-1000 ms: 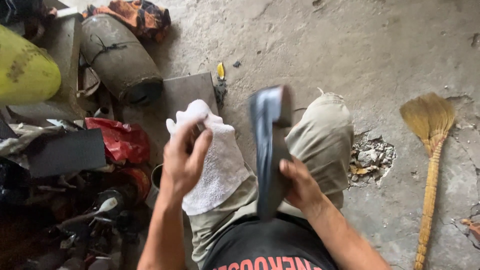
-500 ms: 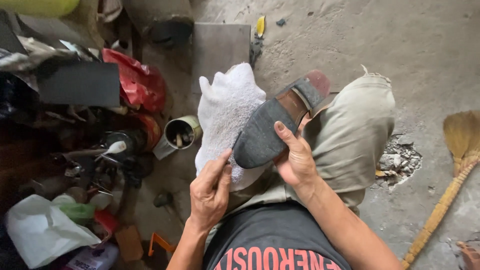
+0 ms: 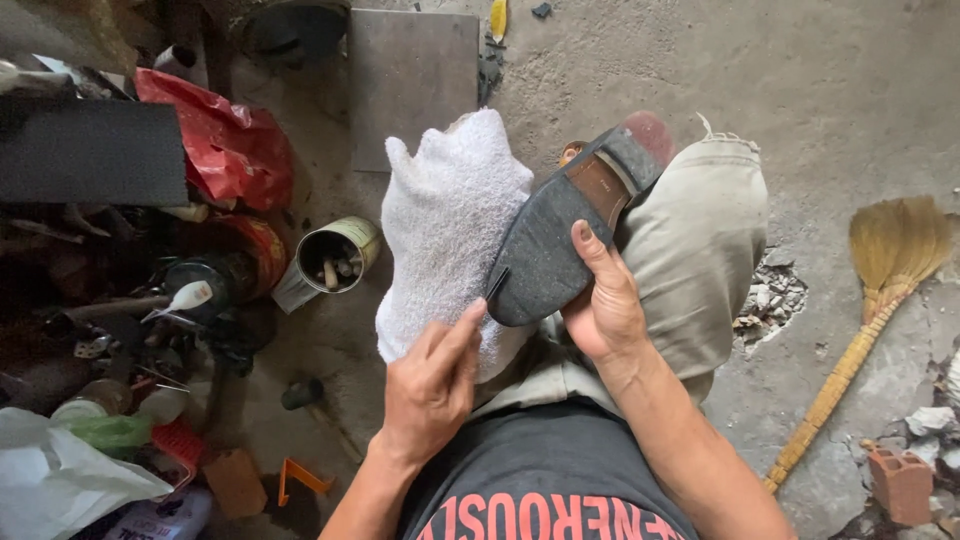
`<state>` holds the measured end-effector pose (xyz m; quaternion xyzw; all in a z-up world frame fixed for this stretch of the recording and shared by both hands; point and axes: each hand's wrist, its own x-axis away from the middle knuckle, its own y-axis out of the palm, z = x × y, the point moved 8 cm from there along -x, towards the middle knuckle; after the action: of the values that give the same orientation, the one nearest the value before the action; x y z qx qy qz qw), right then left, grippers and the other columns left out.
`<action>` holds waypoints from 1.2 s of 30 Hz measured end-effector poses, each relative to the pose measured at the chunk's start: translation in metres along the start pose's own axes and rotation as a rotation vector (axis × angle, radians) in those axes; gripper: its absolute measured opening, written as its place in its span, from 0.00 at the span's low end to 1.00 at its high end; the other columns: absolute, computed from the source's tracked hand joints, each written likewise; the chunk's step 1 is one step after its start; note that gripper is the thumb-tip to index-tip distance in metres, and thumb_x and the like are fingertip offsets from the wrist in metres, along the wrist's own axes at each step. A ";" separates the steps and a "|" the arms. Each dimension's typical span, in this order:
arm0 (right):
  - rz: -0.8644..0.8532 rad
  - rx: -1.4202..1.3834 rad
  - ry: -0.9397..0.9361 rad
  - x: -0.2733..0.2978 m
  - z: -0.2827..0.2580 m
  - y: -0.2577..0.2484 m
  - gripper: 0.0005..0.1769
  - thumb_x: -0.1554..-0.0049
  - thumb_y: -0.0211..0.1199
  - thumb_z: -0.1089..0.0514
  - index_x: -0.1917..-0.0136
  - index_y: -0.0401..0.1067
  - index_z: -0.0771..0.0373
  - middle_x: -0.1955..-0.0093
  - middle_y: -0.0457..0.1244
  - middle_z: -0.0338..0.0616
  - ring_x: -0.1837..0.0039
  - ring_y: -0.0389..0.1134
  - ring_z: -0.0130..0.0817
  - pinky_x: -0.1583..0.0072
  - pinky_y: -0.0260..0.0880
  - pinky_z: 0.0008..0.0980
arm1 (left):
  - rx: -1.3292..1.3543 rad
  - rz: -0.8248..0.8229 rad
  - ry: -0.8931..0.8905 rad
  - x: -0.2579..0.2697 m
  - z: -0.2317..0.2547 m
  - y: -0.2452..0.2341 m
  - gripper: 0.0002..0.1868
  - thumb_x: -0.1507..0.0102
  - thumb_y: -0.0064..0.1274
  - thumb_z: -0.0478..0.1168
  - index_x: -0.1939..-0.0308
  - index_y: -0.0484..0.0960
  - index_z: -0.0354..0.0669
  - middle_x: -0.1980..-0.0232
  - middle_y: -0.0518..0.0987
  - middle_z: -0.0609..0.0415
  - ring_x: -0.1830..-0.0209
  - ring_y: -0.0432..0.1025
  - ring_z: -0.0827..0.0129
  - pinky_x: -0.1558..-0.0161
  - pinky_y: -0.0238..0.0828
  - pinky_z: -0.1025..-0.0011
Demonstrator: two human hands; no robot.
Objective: The person uses a small metal tool to scrape and clean the soles of two black leather shoes. They hold each shoe on a white cloth on their lap, scrape the sole surface, flip the shoe to inspect the upper, and repeat the process on the second shoe.
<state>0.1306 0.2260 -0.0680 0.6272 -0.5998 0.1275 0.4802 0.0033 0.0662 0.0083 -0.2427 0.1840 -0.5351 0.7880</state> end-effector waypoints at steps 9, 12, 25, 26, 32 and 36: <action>0.125 0.049 -0.016 0.006 -0.007 0.004 0.33 0.49 0.67 0.49 0.33 0.70 0.63 0.36 0.68 0.49 0.34 0.69 0.41 0.31 0.69 0.42 | -0.119 0.057 0.071 -0.004 0.019 -0.003 0.25 0.29 0.53 0.30 0.27 0.70 0.44 0.68 0.67 0.59 0.75 0.59 0.73 0.77 0.61 0.70; 0.155 0.024 -0.047 0.007 -0.006 0.010 0.28 0.49 0.67 0.48 0.40 0.74 0.65 0.41 0.70 0.52 0.39 0.72 0.45 0.35 0.73 0.44 | -0.208 0.097 0.103 -0.009 0.026 -0.002 0.23 0.29 0.53 0.30 0.29 0.72 0.42 0.68 0.65 0.61 0.76 0.57 0.73 0.77 0.59 0.71; 0.296 0.083 -0.127 0.019 -0.012 -0.001 0.34 0.55 0.69 0.45 0.40 0.73 0.67 0.42 0.70 0.54 0.40 0.73 0.46 0.37 0.76 0.44 | -0.267 0.169 0.086 0.006 0.031 0.007 0.21 0.28 0.54 0.36 0.30 0.74 0.45 0.67 0.67 0.62 0.78 0.58 0.74 0.78 0.62 0.71; 0.199 0.149 -0.170 0.018 -0.015 0.002 0.38 0.56 0.72 0.49 0.35 0.69 0.65 0.38 0.69 0.51 0.37 0.71 0.45 0.34 0.74 0.45 | -0.299 0.161 0.098 0.006 0.033 0.007 0.22 0.27 0.53 0.35 0.29 0.73 0.45 0.67 0.67 0.62 0.78 0.59 0.73 0.78 0.60 0.70; 0.080 0.188 -0.253 0.012 -0.020 -0.003 0.33 0.52 0.76 0.57 0.35 0.68 0.64 0.43 0.68 0.50 0.42 0.72 0.40 0.39 0.76 0.44 | -0.341 0.171 0.086 0.003 0.041 0.008 0.21 0.29 0.51 0.37 0.32 0.76 0.48 0.70 0.68 0.61 0.82 0.65 0.69 0.78 0.65 0.72; 0.092 0.172 -0.310 0.016 -0.026 0.004 0.28 0.49 0.78 0.60 0.39 0.70 0.64 0.49 0.70 0.50 0.48 0.75 0.38 0.46 0.81 0.45 | -0.296 0.201 0.065 0.000 0.044 0.004 0.21 0.32 0.51 0.37 0.34 0.81 0.49 0.74 0.67 0.61 0.85 0.69 0.66 0.80 0.69 0.73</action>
<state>0.1421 0.2361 -0.0416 0.6501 -0.6814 0.1019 0.3205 0.0305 0.0753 0.0418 -0.3190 0.3092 -0.4282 0.7870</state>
